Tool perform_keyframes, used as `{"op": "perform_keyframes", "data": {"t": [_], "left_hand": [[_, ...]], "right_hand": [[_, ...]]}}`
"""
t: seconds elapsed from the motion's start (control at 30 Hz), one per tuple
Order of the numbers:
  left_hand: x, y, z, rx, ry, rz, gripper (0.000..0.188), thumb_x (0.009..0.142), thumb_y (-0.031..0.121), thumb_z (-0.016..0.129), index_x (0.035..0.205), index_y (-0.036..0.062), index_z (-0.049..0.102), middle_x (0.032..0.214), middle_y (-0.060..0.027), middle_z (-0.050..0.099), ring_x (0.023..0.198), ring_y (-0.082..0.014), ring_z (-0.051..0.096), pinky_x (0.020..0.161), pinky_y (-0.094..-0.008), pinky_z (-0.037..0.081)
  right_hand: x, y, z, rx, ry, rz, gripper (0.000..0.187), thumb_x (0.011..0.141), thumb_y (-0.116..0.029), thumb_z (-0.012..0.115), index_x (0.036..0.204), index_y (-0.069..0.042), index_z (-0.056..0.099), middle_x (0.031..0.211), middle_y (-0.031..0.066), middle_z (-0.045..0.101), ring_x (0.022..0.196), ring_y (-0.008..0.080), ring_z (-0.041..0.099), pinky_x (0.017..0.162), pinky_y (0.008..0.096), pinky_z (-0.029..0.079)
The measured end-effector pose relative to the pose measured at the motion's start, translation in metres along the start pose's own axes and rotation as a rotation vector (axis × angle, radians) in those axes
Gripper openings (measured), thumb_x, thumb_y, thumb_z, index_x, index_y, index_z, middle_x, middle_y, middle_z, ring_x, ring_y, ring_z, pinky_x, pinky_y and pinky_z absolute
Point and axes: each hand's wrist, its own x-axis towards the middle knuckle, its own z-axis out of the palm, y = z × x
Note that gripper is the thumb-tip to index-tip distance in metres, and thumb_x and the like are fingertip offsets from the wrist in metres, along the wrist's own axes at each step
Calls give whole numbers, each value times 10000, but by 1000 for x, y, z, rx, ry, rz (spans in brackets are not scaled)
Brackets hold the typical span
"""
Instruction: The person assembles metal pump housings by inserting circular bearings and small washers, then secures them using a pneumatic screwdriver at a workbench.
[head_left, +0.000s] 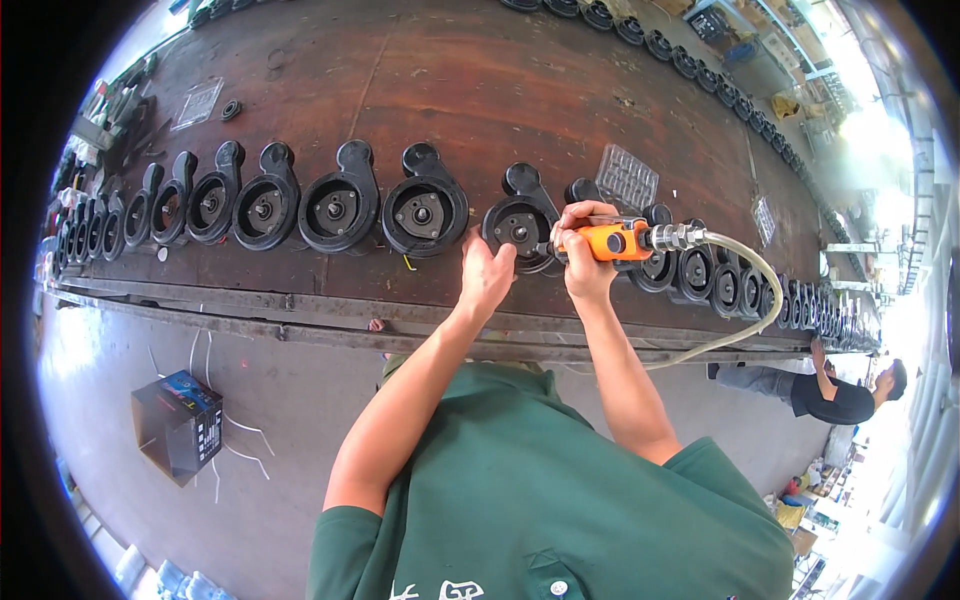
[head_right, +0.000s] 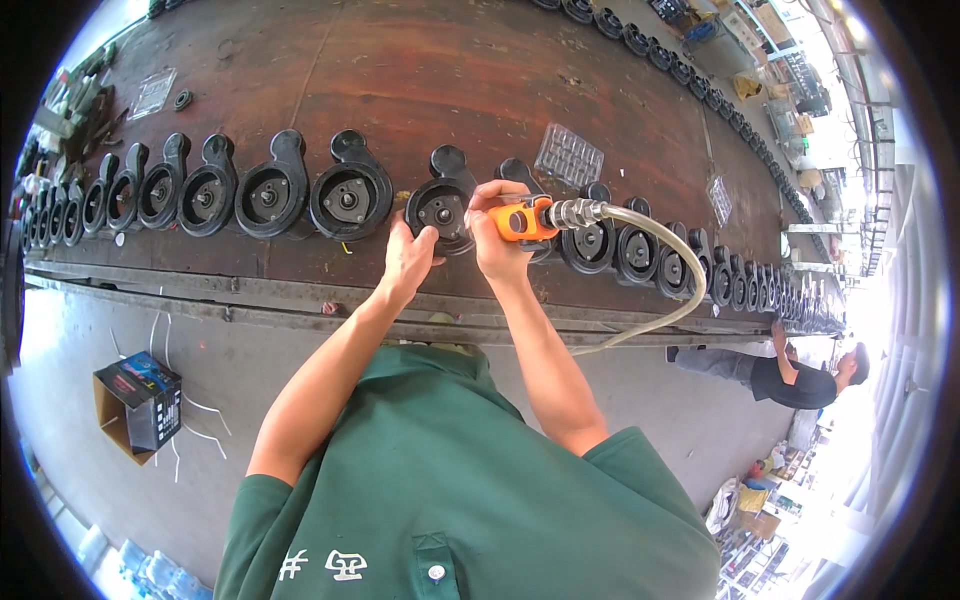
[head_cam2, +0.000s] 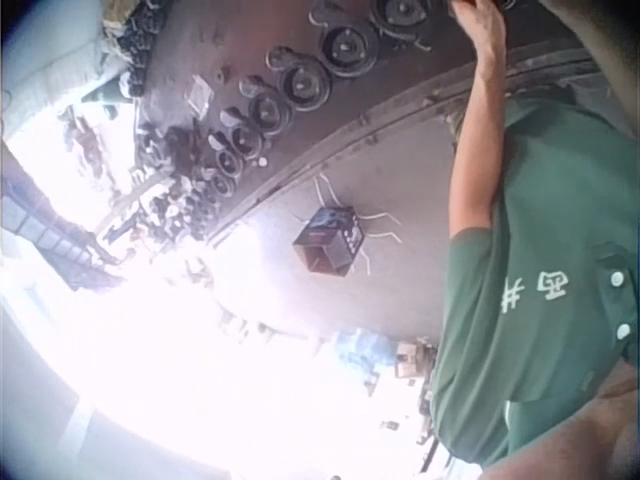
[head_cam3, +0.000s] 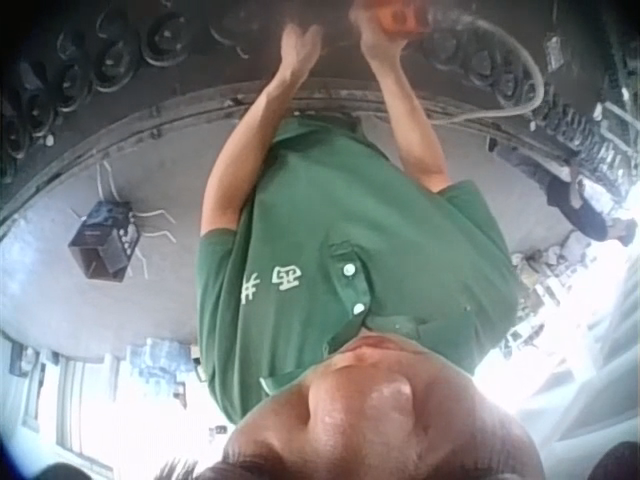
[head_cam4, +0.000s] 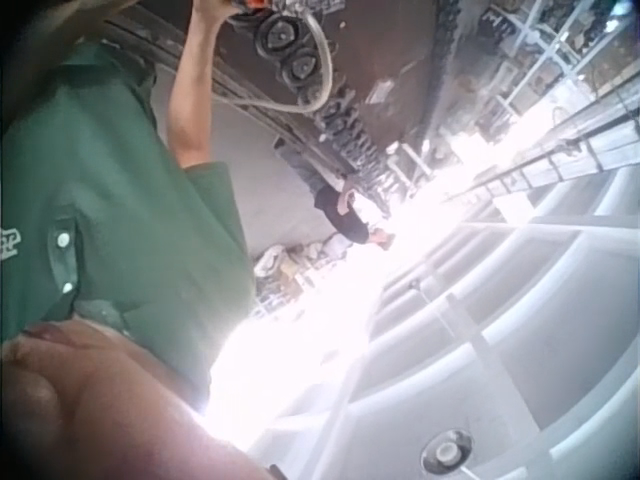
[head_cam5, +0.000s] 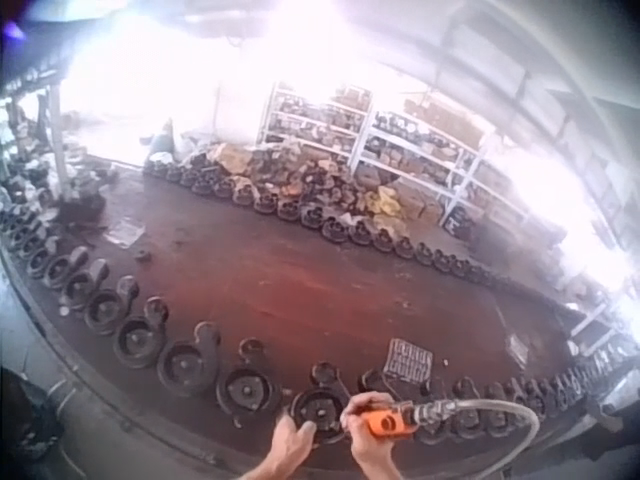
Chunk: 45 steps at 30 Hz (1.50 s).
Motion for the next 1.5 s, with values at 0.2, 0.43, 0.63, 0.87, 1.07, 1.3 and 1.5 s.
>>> {"op": "perform_keyframes", "data": {"t": [0.2, 0.43, 0.63, 0.87, 1.07, 1.3, 1.5], "left_hand": [[-2, 7, 2, -31, -1, -23, 474, 838, 75, 593, 1273, -85, 496, 1096, -229, 627, 740, -266, 680, 581, -372, 574], [-5, 12, 0, 32, -4, -54, 498, 839, 89, 598, 1295, -75, 484, 1165, -263, 599, 870, -315, 682, 698, -407, 579], [2, -14, -1, 112, 35, -44, 585, 847, 140, 627, 1365, -62, 445, 1322, -323, 520, 1218, -462, 547, 1067, -468, 436], [1, -10, 0, 135, 32, -73, 629, 852, 156, 635, 1397, -68, 411, 1364, -342, 483, 1272, -482, 507, 1096, -475, 416], [4, -14, 8, 129, 20, -58, 612, 852, 161, 638, 1376, -70, 420, 1355, -336, 473, 1255, -475, 502, 1086, -475, 418], [4, -14, 6, -39, 22, -39, 467, 855, 108, 615, 1275, -43, 480, 1238, -221, 524, 925, -261, 647, 532, -336, 582], [-76, 38, 22, 531, 367, 605, 457, 895, 125, 711, 1294, 7, 521, 1305, -164, 509, 1152, -297, 530, 949, -440, 483]], "right_hand": [[3, -2, 1, 19, 4, 29, 264, 860, 74, 518, 1105, -23, 517, 954, 97, 586, 725, 128, 568, 681, 286, 510], [4, -1, 0, -28, -44, 50, 265, 858, 73, 525, 1103, -29, 516, 952, 94, 586, 732, 127, 568, 654, 267, 501], [4, 6, 7, 29, -162, 71, 266, 860, 85, 591, 1097, -21, 536, 944, 71, 623, 808, 101, 608, 710, 242, 523], [-3, 20, 11, -43, -155, 1, 275, 851, 81, 613, 1098, -23, 554, 978, 69, 626, 867, 105, 617, 778, 260, 528], [7, 4, 13, -87, 14, 69, 263, 850, 79, 627, 1098, -4, 607, 932, 53, 651, 805, 106, 638, 685, 235, 530], [10, -84, 27, 55, -11, -368, 277, 840, 56, 617, 1104, -9, 561, 966, 145, 623, 750, 144, 627, 669, 268, 540], [1, -117, -68, 2, 20, -354, 267, 852, 28, 616, 1111, 22, 556, 1037, 176, 633, 726, 118, 614, 687, 271, 548]]}}
